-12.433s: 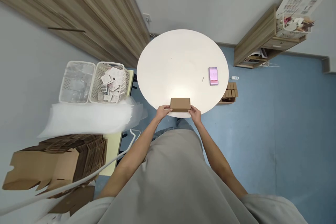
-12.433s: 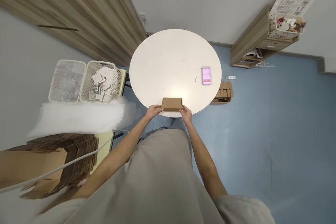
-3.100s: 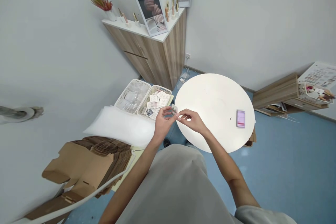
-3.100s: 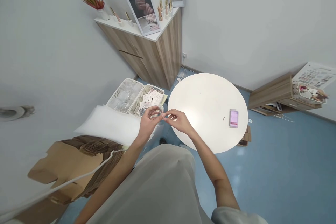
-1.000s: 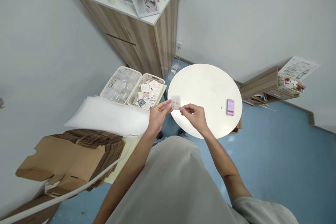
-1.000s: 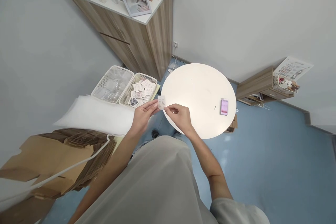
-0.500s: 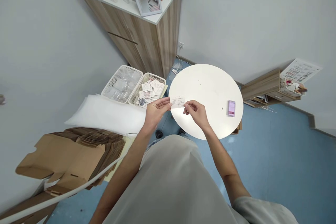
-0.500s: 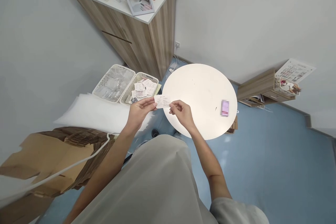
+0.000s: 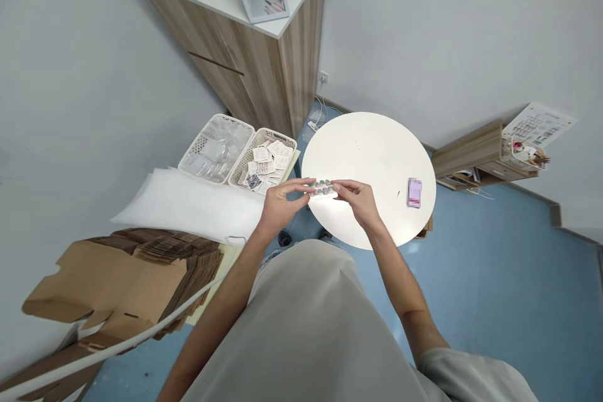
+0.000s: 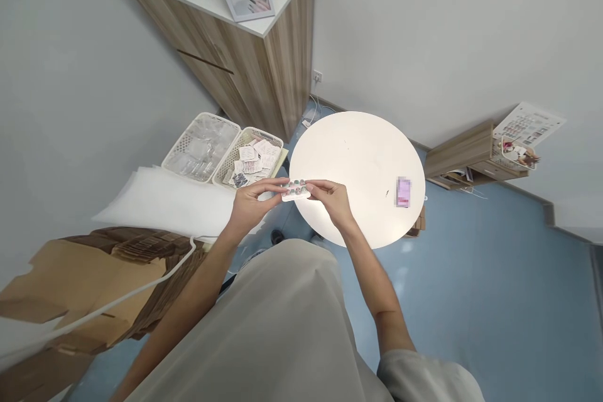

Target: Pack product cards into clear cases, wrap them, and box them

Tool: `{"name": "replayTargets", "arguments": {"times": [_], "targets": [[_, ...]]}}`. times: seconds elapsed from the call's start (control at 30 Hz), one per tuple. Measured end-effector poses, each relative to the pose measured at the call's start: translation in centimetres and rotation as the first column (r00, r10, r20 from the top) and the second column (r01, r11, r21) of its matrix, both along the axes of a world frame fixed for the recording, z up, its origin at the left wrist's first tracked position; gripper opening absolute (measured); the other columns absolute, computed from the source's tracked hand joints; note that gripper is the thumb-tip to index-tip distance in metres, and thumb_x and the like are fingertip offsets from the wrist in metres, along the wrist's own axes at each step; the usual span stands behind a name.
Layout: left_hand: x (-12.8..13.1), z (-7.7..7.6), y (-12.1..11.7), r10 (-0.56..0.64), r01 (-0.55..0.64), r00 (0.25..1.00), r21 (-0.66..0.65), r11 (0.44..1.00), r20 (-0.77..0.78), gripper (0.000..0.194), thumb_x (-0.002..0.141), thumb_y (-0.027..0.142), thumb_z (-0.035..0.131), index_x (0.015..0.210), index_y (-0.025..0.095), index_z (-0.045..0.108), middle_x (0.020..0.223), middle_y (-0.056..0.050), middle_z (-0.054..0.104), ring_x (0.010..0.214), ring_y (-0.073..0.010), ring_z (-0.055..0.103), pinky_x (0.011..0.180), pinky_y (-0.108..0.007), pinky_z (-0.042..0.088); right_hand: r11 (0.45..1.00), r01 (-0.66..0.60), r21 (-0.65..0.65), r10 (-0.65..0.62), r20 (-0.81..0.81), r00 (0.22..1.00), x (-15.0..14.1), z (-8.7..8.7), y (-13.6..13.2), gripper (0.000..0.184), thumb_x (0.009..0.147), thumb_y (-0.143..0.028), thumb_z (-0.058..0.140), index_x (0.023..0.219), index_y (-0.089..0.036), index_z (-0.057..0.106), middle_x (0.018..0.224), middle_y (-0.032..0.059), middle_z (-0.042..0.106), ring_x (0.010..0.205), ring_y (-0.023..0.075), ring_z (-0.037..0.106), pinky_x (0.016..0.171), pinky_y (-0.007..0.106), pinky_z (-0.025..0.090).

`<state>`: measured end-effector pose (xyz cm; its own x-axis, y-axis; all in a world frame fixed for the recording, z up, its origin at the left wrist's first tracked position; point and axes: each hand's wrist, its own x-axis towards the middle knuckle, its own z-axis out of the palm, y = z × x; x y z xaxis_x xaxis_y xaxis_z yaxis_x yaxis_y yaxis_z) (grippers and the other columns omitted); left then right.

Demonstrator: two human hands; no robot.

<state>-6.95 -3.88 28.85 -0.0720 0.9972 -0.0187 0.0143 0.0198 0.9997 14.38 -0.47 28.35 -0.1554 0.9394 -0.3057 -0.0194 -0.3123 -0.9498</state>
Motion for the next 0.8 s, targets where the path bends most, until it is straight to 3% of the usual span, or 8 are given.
{"name": "replayTargets", "arguments": {"times": [0.07,0.17,0.27,0.47,0.57,0.8], "targets": [[0.1,-0.2,0.1,0.026,-0.026,0.999,0.002,1.0,0.027,0.011,0.081,0.032,0.086,0.09,0.025,0.086,0.133,-0.009,0.077,0.13,-0.0326,0.069,0.122,-0.052,0.049,1.0,0.023,0.017,-0.023,0.028,0.999,0.0,-0.3,0.0,0.049,0.073,-0.062,0.093,0.1,-0.022,0.086,0.105,0.0082,0.084,0.099,0.0267,0.077,0.088,0.041,0.066],[0.2,-0.6,0.2,0.081,-0.069,0.984,-0.078,0.995,0.158,0.048,0.076,0.034,0.091,0.122,0.025,0.082,0.151,-0.011,0.067,0.131,-0.0329,0.068,0.115,-0.049,0.055,0.995,0.074,0.066,-0.077,0.052,0.996,-0.1,-0.8,0.0,0.046,0.075,-0.061,0.091,0.099,-0.022,0.086,0.101,0.0082,0.084,0.094,0.0254,0.076,0.085,0.041,0.066],[0.3,-1.2,0.2,0.108,-0.05,0.953,-0.205,0.977,0.282,0.069,0.077,0.041,0.091,0.141,0.022,0.071,0.142,-0.016,0.072,0.12,-0.0313,0.074,0.106,-0.048,0.06,0.986,0.112,0.126,-0.122,0.076,0.99,-0.2,-1.2,-0.1,0.044,0.078,-0.06,0.089,0.1,-0.022,0.085,0.1,0.0085,0.084,0.091,0.0257,0.077,0.084,0.042,0.067],[0.6,-2.1,0.2,0.105,-0.02,0.955,-0.291,0.956,0.278,0.065,0.072,0.048,0.096,0.125,0.016,0.078,0.099,-0.009,0.08,0.094,-0.0261,0.076,0.087,-0.042,0.065,0.976,0.121,0.182,-0.142,0.104,0.984,-0.4,-1.0,-0.3,0.041,0.081,-0.06,0.086,0.099,-0.023,0.086,0.099,0.0082,0.083,0.089,0.0262,0.077,0.083,0.043,0.067],[0.7,-2.1,0.3,0.098,-0.018,0.961,-0.296,0.955,0.259,0.063,0.07,0.048,0.098,0.12,0.015,0.08,0.094,-0.008,0.079,0.083,-0.0226,0.074,0.083,-0.042,0.065,0.976,0.122,0.179,-0.14,0.093,0.986,-0.3,-0.7,-0.3,0.041,0.081,-0.06,0.087,0.099,-0.023,0.086,0.098,0.0074,0.083,0.088,0.0257,0.076,0.083,0.043,0.067],[0.8,-2.5,0.5,0.091,-0.028,0.976,-0.298,0.954,0.2,0.059,0.069,0.049,0.098,0.115,0.016,0.082,0.092,-0.009,0.08,0.085,-0.0247,0.076,0.088,-0.046,0.065,0.986,0.097,0.135,-0.111,0.1,0.989,0.3,-0.8,-0.1,0.048,0.075,-0.066,0.09,0.095,-0.023,0.083,0.098,0.0079,0.083,0.093,0.0268,0.077,0.09,0.044,0.067]]}}
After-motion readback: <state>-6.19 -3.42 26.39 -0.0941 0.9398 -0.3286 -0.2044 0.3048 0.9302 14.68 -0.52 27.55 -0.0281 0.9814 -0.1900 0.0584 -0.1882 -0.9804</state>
